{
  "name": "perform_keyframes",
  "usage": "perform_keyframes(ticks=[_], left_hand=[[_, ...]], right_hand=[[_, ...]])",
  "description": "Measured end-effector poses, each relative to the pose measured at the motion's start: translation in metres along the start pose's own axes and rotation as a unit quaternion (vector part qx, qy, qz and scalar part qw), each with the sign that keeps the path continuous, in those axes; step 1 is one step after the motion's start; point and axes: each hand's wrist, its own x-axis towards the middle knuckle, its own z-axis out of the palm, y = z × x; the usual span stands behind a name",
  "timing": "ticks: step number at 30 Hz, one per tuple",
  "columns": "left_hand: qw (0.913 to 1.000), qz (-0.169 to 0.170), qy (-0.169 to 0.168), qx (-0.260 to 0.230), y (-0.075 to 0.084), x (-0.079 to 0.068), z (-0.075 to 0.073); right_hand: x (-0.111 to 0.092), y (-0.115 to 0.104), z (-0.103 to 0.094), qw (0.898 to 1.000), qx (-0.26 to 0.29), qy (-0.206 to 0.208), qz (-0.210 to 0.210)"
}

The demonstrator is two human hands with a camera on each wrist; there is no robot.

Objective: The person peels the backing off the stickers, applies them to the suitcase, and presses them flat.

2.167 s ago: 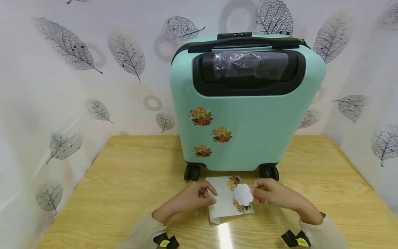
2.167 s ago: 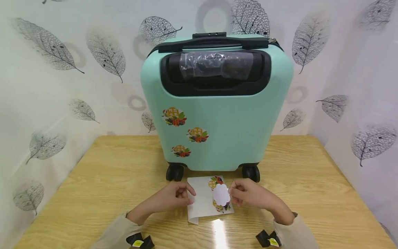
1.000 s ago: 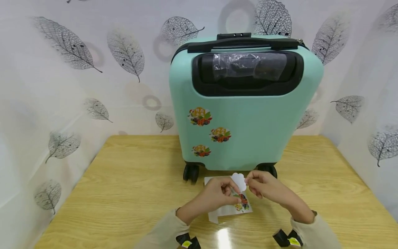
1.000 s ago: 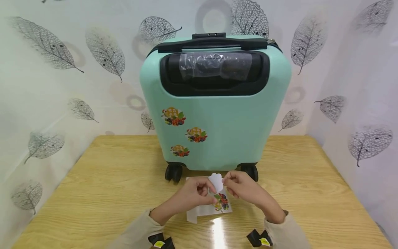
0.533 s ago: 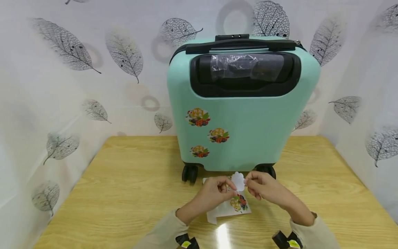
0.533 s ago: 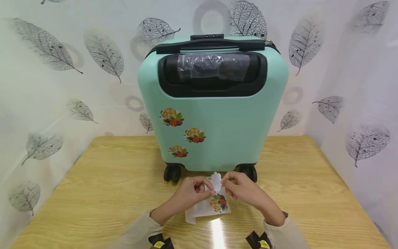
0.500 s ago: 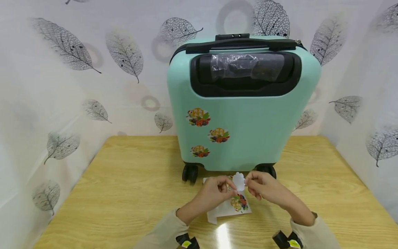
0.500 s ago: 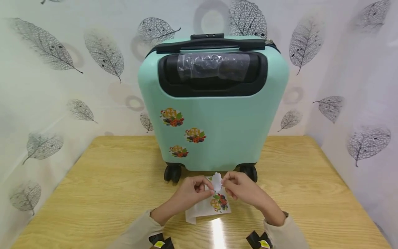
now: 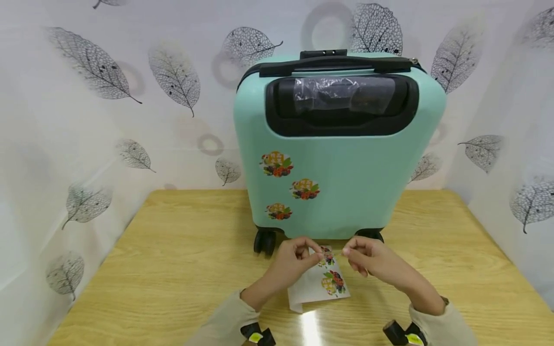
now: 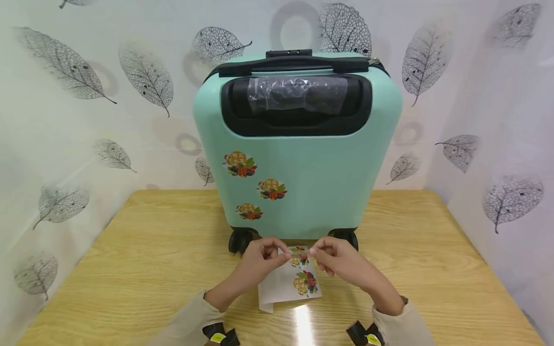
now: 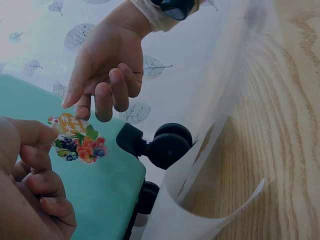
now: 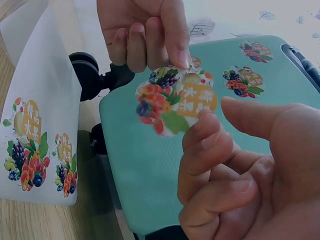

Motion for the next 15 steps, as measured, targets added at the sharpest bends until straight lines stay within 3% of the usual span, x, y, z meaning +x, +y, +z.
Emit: perform_keyframes(ticks=[15], left_hand=[[0.9949,-0.056,0.010,-0.083,0.0071,-0.0031,-0.0109]], right_hand=[[0.0083,0.0000,0.0055,0.999,-0.020,0.030,0.026]])
